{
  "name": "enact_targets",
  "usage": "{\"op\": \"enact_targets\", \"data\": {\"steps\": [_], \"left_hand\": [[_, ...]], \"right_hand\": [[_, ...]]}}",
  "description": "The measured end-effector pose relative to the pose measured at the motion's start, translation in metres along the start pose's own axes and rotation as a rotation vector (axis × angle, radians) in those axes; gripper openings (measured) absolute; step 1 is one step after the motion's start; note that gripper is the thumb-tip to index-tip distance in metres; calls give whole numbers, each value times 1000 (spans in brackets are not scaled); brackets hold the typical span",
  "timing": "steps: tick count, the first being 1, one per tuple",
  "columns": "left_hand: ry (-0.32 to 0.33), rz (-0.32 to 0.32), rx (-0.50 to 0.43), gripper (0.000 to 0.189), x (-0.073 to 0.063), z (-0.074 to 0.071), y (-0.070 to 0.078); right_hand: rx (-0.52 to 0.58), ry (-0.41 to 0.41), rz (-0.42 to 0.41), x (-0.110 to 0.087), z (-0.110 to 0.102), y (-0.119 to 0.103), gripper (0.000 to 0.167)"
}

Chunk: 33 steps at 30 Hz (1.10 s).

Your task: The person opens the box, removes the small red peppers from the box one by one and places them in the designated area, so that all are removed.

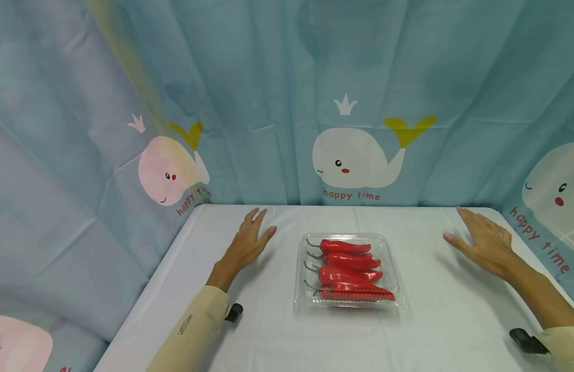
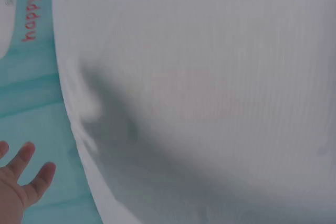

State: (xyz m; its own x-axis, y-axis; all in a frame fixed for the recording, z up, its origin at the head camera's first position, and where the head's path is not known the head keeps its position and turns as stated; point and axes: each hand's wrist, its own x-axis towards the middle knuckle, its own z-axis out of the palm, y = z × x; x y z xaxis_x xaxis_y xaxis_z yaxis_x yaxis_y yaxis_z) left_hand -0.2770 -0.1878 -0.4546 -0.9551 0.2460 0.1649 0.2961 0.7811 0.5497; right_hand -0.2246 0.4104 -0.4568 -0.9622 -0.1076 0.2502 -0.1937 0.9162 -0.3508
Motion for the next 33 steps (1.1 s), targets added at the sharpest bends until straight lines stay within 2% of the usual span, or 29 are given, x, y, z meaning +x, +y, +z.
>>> {"op": "enact_targets", "data": {"steps": [5,9,14,18,22,27,33], "left_hand": [[0,64,-123,76,-9,2,13],[-4,82,-206,72,-17,3,22],[2,84,-279,67,-29,4,33],[6,107,-309,63,-40,5,42],[1,122,-339,61,-50,9,51],[-27,112,-358,59,-59,14,58],[-42,116,-388,57,-69,21,59]], "right_hand": [[60,-8,-4,-6,2,-13,90],[117,-31,2,-12,4,-23,89],[253,-83,6,-21,4,-38,86],[350,-119,-6,-29,3,-50,86],[403,-150,-19,-36,4,-59,86],[414,-177,-32,-44,7,-68,83],[436,-209,-65,-55,12,-78,77]]}}
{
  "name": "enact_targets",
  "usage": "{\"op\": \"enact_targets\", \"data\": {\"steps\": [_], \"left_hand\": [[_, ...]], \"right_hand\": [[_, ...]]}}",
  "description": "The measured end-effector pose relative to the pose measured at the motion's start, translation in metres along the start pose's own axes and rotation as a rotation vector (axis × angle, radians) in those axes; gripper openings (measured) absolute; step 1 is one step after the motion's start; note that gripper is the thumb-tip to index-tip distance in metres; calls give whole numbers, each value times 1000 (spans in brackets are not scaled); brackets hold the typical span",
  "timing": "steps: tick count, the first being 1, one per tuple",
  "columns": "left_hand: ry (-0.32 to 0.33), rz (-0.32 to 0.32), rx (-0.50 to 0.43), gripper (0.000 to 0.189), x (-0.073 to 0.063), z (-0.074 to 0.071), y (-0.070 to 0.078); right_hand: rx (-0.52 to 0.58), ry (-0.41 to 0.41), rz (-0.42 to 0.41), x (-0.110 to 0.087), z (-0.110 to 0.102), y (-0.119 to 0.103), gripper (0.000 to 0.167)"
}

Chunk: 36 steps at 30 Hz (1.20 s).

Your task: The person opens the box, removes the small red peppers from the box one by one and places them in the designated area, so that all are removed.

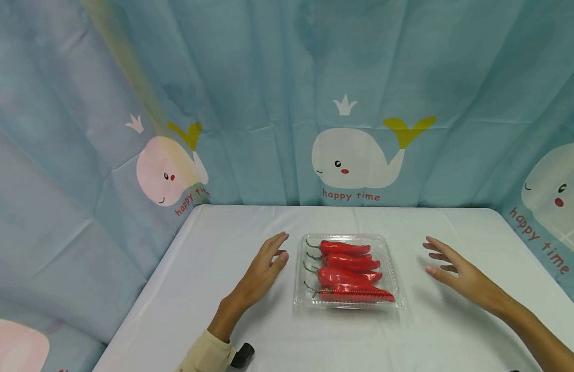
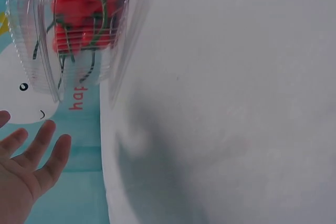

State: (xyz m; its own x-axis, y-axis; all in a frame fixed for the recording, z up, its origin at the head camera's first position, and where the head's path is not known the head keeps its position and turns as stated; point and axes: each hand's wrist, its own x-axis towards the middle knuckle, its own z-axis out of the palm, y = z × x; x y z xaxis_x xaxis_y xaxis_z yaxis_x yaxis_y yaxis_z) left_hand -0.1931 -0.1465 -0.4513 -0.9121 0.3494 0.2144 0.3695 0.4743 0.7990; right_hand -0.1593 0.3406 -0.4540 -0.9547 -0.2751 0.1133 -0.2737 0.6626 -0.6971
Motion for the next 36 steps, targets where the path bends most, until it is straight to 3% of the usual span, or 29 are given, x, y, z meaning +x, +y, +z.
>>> {"op": "enact_targets", "data": {"steps": [11,23,36], "left_hand": [[-34,-2,-40,57,-18,9,5],[-60,-48,-81,54,-31,14,11],[-96,-21,-167,65,-39,19,9]], "right_hand": [[114,-55,-24,-7,20,-9,75],[320,-154,29,-15,34,-17,74],[420,-218,10,-20,44,-26,75]]}}
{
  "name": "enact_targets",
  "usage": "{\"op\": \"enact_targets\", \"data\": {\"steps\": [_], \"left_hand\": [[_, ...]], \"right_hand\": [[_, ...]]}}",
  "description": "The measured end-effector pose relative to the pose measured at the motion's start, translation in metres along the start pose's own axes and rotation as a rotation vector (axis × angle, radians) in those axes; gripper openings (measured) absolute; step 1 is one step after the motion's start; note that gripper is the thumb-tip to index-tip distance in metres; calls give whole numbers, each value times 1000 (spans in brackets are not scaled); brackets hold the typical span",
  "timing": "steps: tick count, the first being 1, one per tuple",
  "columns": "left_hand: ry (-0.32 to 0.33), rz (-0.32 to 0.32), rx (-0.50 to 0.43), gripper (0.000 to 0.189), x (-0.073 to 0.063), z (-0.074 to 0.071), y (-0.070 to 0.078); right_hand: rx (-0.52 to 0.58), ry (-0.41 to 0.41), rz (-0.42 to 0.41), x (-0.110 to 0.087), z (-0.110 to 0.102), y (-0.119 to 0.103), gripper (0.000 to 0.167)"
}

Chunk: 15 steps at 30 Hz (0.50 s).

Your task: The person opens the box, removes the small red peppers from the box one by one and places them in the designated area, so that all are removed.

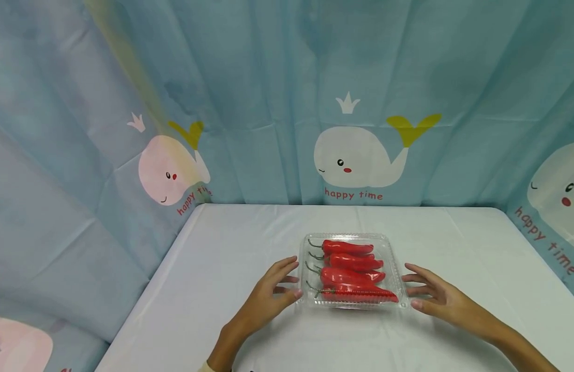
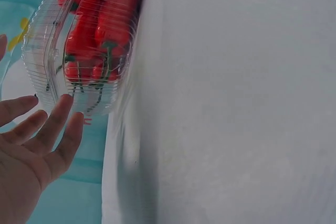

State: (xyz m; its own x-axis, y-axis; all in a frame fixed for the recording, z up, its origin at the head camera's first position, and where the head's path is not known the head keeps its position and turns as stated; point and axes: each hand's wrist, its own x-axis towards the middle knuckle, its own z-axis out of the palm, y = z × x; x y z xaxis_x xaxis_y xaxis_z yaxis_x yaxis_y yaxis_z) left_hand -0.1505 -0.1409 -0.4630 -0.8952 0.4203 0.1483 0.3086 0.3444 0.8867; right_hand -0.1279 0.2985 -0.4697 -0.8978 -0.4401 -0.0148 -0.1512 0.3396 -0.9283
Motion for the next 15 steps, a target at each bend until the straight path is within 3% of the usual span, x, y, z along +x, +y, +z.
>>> {"op": "enact_targets", "data": {"steps": [10,15], "left_hand": [[0,1,-14,70,-3,4,0],[5,10,11,69,-4,6,-3]], "right_hand": [[40,-22,45,-2,5,0,73],[51,-33,18,-2,7,-2,70]]}}
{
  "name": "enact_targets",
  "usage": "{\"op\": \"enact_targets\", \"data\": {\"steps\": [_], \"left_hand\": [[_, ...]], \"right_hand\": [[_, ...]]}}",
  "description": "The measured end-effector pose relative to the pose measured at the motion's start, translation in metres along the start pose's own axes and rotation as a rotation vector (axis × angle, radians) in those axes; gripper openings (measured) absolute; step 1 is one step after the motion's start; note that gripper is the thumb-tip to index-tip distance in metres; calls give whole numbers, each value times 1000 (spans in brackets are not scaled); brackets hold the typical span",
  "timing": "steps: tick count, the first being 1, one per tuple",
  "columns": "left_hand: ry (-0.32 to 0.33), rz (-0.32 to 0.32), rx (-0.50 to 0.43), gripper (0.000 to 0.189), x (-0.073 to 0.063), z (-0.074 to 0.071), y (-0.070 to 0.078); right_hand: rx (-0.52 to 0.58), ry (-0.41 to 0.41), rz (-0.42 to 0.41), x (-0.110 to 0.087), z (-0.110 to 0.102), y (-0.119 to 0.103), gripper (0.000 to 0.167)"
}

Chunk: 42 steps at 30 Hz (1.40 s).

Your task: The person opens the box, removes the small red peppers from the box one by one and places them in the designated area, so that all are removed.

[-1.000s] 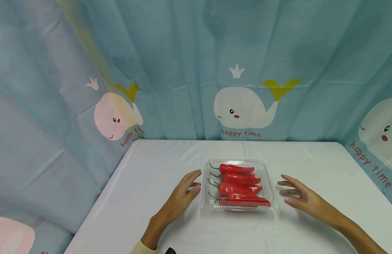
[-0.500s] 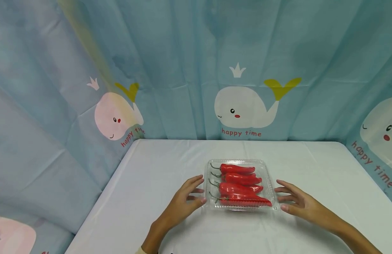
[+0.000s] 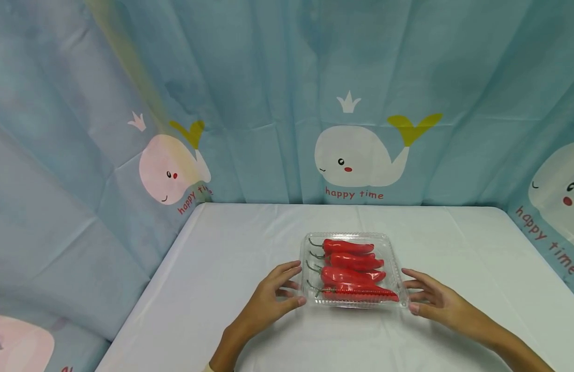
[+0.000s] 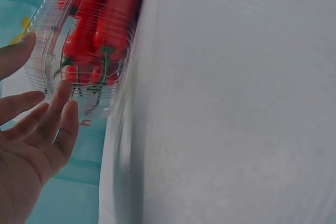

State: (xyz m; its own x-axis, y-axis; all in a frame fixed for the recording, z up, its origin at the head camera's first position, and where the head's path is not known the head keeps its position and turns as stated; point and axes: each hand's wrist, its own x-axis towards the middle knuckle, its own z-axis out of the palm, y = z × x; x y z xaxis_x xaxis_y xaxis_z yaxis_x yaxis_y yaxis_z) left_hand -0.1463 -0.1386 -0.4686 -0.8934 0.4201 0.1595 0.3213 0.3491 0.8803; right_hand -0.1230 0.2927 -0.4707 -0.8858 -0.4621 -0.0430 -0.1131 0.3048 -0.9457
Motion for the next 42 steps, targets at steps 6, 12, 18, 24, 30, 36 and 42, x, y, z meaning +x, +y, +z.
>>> {"op": "enact_targets", "data": {"steps": [6,12,18,24,30,36,42], "left_hand": [[7,10,11,67,0,3,-5],[0,12,-19,68,-1,3,-6],[-6,14,-40,68,-2,4,-6],[-17,16,-67,68,-1,3,-5],[-34,14,-76,70,0,1,-3],[-37,40,-65,70,0,1,-5],[-39,31,-68,71,0,1,-5]], "right_hand": [[20,-14,-33,1,3,-1,68],[92,-52,-75,1,2,1,65],[161,-82,-168,4,3,5,62],[193,-87,-168,4,3,4,63],[201,-75,-157,3,4,2,62],[252,-106,-181,3,4,3,65],[280,-124,-170,4,4,3,66]]}}
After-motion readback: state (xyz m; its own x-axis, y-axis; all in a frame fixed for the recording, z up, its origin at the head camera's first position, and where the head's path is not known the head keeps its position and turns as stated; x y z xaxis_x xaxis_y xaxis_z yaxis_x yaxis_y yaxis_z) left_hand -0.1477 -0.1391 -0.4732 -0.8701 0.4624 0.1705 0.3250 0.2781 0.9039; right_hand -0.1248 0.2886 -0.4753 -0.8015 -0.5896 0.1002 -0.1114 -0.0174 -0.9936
